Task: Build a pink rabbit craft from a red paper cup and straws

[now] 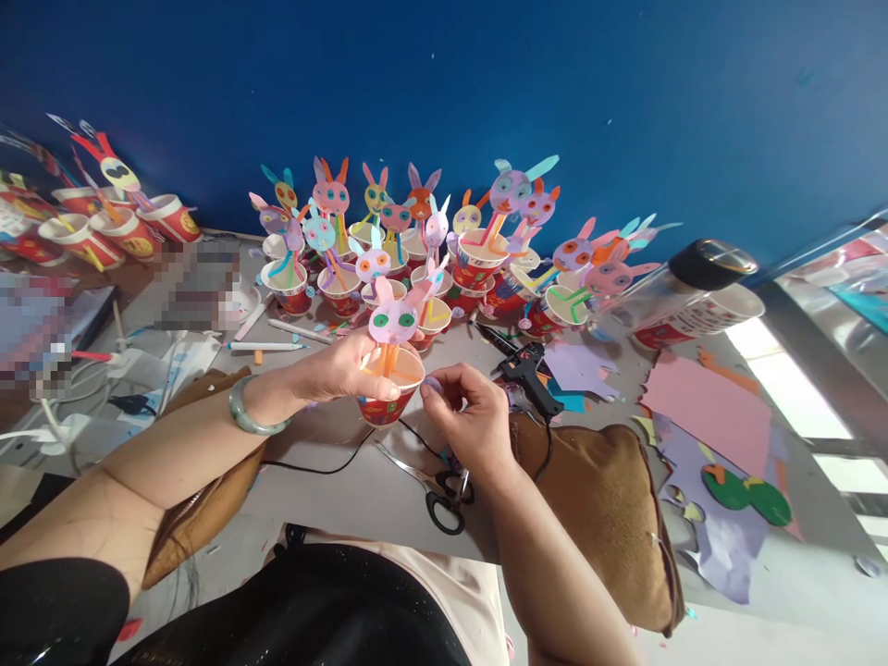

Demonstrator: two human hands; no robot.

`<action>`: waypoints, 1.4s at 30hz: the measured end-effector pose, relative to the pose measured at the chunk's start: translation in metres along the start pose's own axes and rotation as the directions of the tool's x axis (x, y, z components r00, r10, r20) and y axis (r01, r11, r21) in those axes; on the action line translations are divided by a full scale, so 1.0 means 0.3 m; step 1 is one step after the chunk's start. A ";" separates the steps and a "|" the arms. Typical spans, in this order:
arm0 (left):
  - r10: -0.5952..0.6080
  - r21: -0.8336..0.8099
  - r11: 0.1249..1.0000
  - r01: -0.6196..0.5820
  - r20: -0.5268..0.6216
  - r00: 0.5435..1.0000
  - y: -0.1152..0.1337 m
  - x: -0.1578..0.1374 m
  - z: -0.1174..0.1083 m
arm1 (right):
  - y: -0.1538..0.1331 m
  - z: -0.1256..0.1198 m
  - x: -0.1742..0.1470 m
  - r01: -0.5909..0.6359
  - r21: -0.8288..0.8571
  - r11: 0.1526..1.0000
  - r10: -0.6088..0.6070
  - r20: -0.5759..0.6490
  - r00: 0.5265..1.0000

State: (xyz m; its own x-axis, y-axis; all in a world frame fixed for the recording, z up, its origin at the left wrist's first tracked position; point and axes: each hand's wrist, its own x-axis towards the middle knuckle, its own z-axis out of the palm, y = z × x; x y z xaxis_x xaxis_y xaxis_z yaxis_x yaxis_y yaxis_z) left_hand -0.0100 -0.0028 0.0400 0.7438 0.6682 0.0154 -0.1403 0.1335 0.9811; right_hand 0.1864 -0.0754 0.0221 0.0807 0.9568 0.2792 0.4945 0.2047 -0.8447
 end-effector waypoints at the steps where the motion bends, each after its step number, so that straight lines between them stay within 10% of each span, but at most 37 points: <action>1: -0.001 -0.020 1.000 0.001 -0.016 1.000 -0.001 0.000 -0.002 | 0.002 0.000 0.001 0.003 0.010 1.000 -0.003 0.015 1.000; 42: -0.038 -0.027 0.999 0.037 -0.014 0.999 -0.004 0.005 -0.013 | -0.001 0.002 0.002 0.032 0.001 0.999 -0.032 -0.023 0.999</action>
State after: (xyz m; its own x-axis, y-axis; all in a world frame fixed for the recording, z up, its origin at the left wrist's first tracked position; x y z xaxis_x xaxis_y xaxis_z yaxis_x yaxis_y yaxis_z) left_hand -0.0112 0.0009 0.0382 0.7391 0.6731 -0.0244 -0.1300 0.1781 0.9754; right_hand 0.1858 -0.0749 0.0222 0.0848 0.9448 0.3165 0.4960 0.2355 -0.8358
